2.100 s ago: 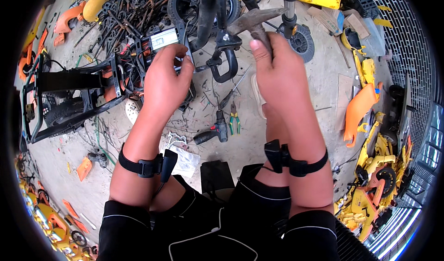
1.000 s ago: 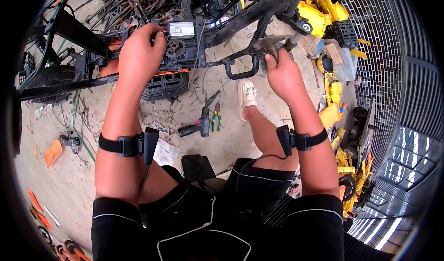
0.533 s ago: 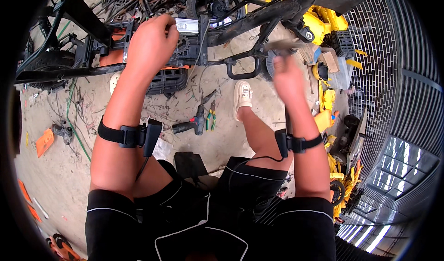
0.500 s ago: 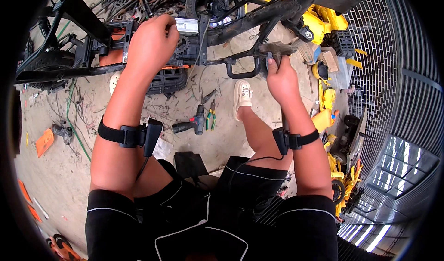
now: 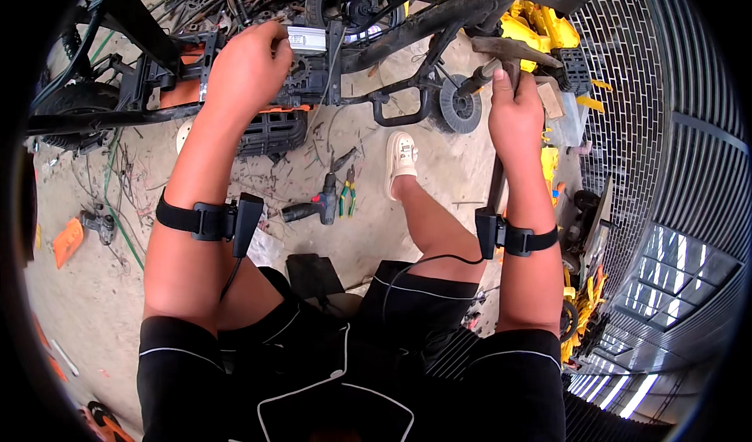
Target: The person holds a metal component on an electric scooter frame and uses a hammer to strike a pin or bolt to secure it.
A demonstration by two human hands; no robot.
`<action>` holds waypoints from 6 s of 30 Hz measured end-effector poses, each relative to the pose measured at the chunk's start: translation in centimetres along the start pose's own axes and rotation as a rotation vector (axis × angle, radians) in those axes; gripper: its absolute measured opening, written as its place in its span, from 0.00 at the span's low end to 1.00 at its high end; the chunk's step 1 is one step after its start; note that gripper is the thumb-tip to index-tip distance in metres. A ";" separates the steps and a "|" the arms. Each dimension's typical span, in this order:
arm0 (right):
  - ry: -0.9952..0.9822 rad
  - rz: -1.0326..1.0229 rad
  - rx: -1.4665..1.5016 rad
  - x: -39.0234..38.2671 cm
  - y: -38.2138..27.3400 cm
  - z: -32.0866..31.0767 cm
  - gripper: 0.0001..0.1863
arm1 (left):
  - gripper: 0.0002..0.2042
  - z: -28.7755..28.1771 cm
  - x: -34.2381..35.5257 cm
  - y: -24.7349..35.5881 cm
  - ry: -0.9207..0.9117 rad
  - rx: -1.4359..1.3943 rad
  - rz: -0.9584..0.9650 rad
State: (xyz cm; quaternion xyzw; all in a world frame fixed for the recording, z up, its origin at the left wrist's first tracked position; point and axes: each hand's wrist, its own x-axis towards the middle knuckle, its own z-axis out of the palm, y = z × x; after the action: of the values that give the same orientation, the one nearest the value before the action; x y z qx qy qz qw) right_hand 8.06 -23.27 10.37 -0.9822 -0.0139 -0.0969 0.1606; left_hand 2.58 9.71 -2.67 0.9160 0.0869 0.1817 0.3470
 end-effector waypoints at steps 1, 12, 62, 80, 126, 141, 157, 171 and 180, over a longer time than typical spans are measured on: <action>0.120 -0.104 -0.097 -0.4 0.8 0.7 0.21 | 0.09 0.2 0.0 0.2 -0.016 -0.006 -0.001; -0.375 0.123 -0.105 -0.4 0.4 2.9 0.25 | 0.12 0.1 -0.3 1.3 -0.122 -0.018 -0.028; -0.235 -0.023 -0.258 -1.1 2.5 4.3 0.24 | 0.11 1.2 -1.0 2.8 -0.202 -0.035 0.015; -0.109 0.103 -0.087 0.1 2.2 1.6 0.26 | 0.10 1.3 -1.2 2.2 -0.228 -0.008 0.027; -0.178 -0.070 -0.178 -1.5 5.0 5.6 0.23 | 0.13 2.5 -1.9 3.2 -0.359 0.031 0.060; -0.031 0.149 0.323 0.1 -1.4 -1.2 0.21 | 0.12 2.4 -2.3 2.3 -0.330 0.032 0.073; -0.247 0.308 0.317 -0.5 -0.4 0.1 0.18 | 0.15 2.2 -1.7 3.2 -0.459 0.099 0.030; -0.285 0.130 -0.058 -2.4 2.4 4.4 0.23 | 0.16 2.1 -2.2 2.9 -0.491 0.100 0.050; -0.138 0.216 0.264 -0.4 -0.5 -1.6 0.20 | 0.16 2.0 -2.3 3.1 -0.505 0.109 0.043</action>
State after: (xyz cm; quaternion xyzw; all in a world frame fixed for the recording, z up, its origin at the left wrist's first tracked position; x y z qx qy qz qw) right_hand 7.39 -23.35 11.93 -0.9527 0.0683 -0.0088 0.2960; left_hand 1.33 5.58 -2.63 0.9513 -0.0124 -0.0504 0.3038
